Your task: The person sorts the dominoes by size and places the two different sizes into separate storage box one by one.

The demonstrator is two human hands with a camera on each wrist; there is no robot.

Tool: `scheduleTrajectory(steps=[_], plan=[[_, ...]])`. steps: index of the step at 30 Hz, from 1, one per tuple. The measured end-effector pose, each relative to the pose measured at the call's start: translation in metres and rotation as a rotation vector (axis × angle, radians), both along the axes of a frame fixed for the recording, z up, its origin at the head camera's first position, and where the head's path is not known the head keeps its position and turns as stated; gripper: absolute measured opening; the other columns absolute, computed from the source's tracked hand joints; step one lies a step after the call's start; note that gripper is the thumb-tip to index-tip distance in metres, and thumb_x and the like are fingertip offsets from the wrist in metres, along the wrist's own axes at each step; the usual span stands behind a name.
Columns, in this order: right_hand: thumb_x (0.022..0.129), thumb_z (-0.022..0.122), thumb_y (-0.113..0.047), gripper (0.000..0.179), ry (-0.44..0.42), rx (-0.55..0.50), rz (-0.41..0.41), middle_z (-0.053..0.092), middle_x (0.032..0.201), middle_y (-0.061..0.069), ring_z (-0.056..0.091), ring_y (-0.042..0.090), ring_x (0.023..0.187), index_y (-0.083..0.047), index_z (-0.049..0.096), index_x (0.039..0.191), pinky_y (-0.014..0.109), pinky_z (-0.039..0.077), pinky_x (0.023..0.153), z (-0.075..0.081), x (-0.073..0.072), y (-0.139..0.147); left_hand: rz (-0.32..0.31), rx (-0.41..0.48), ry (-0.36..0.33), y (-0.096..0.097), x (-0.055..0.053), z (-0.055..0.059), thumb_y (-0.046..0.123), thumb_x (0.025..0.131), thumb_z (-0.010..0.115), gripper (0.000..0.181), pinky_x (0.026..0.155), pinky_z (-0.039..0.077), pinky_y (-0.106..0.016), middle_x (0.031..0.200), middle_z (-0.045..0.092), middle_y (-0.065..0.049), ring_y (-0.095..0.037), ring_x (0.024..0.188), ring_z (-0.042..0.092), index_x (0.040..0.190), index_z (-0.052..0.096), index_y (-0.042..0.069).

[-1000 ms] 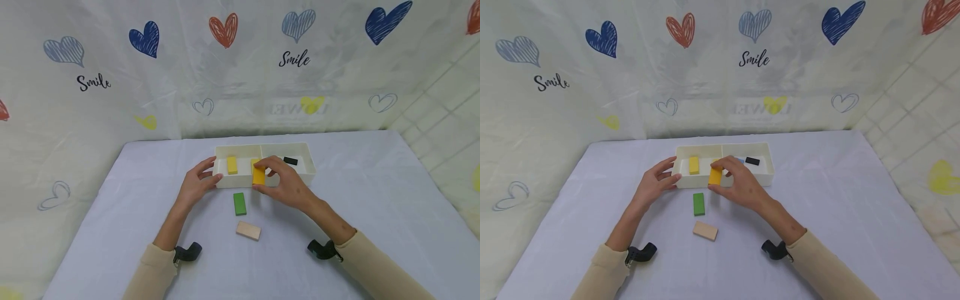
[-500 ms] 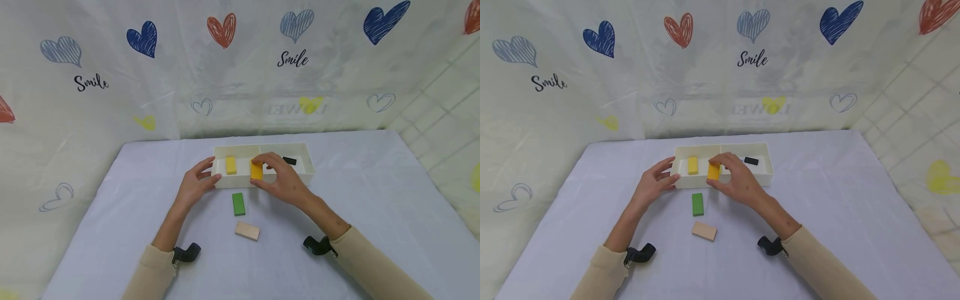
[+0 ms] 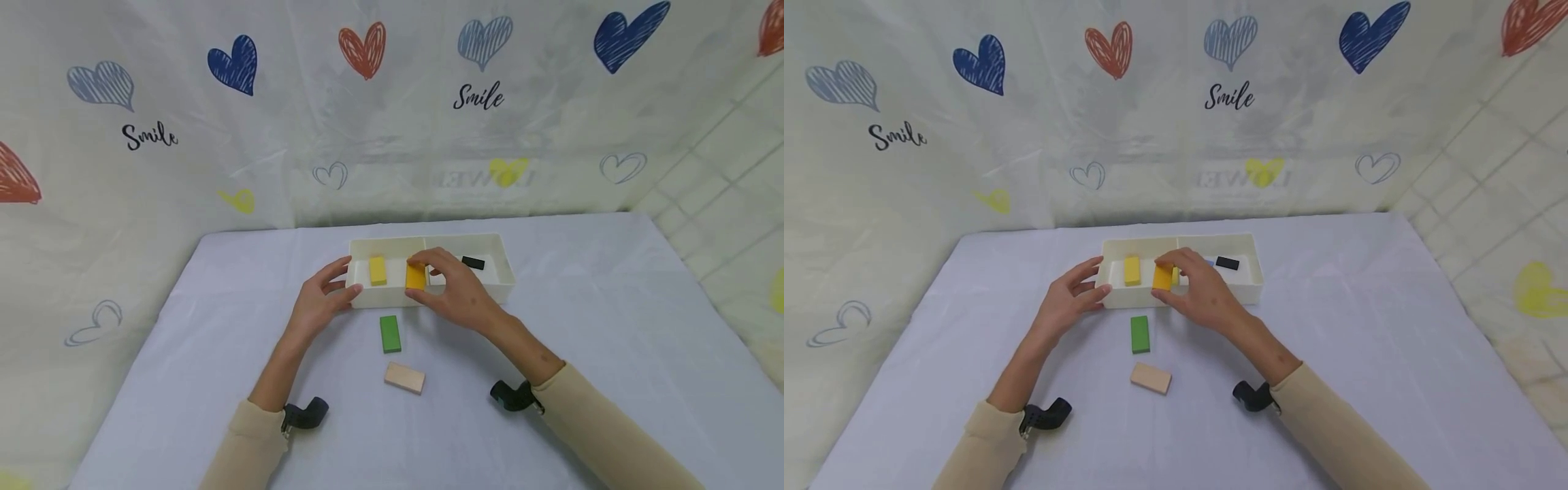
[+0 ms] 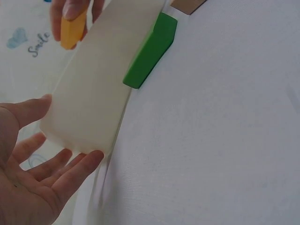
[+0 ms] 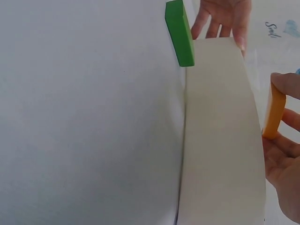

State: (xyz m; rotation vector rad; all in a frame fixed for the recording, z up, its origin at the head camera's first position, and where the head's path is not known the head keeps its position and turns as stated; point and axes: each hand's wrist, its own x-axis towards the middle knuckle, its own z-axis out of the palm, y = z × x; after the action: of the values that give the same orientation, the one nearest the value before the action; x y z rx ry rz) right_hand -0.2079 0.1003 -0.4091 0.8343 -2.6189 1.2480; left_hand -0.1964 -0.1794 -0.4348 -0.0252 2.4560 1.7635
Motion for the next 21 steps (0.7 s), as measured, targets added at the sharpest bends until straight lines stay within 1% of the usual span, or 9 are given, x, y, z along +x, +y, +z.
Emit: scheduleTrajectory(steps=[3,8,16,21], plan=[[0.088,0.086,-0.022,0.049,-0.005,-0.003,-0.006,0.066,0.132,0.002,0.063,0.020,0.119,-0.012,0.067,0.131,0.043,0.057,0.101,0.000,-0.001,-0.001,0.005,0.000,-0.003,0.000,0.000,0.000,0.032,0.094,0.079,0.067,0.094,0.063,-0.040,0.157,0.052,-0.004,-0.026,0.135,0.061,0.154,0.049,0.035],[0.087,0.086,-0.021,0.048,-0.009,-0.010,-0.009,0.067,0.133,0.003,0.062,0.023,0.120,-0.011,0.067,0.131,0.047,0.056,0.105,-0.002,-0.004,-0.002,0.006,-0.001,-0.007,0.000,0.000,0.000,0.033,0.094,0.079,0.067,0.094,0.063,-0.041,0.157,0.052,-0.003,-0.026,0.134,0.061,0.154,0.049,0.036],[0.087,0.087,-0.022,0.048,-0.037,-0.011,-0.030,0.066,0.133,0.002,0.062,0.022,0.121,-0.011,0.068,0.130,0.049,0.053,0.109,-0.005,-0.010,-0.006,0.003,0.000,-0.008,0.000,-0.001,0.000,0.033,0.094,0.079,0.067,0.094,0.063,-0.040,0.158,0.051,-0.004,-0.025,0.134,0.060,0.154,0.050,0.037],[0.086,0.088,-0.023,0.049,-0.027,0.004,-0.050,0.067,0.133,0.002,0.062,0.022,0.121,-0.011,0.068,0.130,0.050,0.052,0.110,-0.007,-0.012,-0.008,0.003,0.002,-0.012,0.000,-0.001,-0.001,0.033,0.094,0.079,0.066,0.093,0.064,-0.039,0.158,0.051,-0.004,-0.025,0.134,0.061,0.153,0.050,0.039]])
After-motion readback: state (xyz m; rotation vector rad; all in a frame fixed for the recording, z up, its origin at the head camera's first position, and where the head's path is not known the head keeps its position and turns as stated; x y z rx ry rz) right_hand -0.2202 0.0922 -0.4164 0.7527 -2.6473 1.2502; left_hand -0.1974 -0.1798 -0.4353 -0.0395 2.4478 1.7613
